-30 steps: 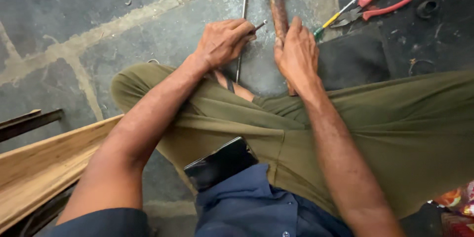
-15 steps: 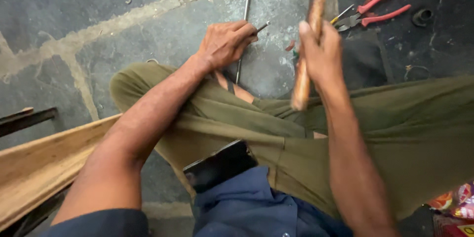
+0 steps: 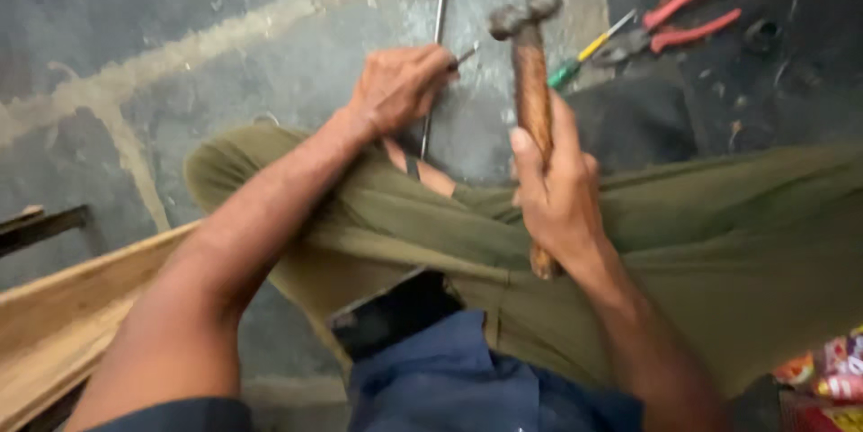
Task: The person sits on the floor and uses a hammer and a metal punch to drive a pin into a circular metal component. They repeatedly strike the punch to secure the pin, then inspect the assembled part.
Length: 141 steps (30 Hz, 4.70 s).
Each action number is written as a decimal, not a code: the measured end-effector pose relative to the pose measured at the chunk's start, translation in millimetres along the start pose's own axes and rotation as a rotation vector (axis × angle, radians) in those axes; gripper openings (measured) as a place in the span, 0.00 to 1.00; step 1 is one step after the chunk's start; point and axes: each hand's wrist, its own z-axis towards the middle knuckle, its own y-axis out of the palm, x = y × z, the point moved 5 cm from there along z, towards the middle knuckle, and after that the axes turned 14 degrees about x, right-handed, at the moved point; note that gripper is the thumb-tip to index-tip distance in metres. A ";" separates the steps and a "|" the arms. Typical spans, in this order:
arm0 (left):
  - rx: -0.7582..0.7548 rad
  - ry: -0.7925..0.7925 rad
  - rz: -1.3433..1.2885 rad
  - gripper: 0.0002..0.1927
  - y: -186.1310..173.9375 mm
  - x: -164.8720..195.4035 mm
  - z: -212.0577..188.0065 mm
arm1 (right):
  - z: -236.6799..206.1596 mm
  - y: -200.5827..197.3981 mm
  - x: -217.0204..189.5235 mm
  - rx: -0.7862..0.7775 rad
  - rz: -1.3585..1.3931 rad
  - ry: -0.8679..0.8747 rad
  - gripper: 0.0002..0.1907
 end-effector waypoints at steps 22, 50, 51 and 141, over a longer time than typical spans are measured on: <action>0.098 -0.040 0.010 0.07 1.4 -1.1 -2.4 | 0.2 -10.6 4.0 0.066 0.125 0.040 0.27; 0.089 -0.085 0.028 0.06 -3.2 1.3 -4.6 | -10.9 -9.8 3.4 0.062 0.036 -0.151 0.26; 0.110 -0.104 0.022 0.05 -3.3 0.0 -4.2 | -10.5 -9.5 3.4 0.055 0.036 -0.145 0.26; -0.094 -0.297 -0.134 0.08 2.2 -1.4 5.4 | 8.1 -8.4 26.6 -0.011 0.246 0.195 0.28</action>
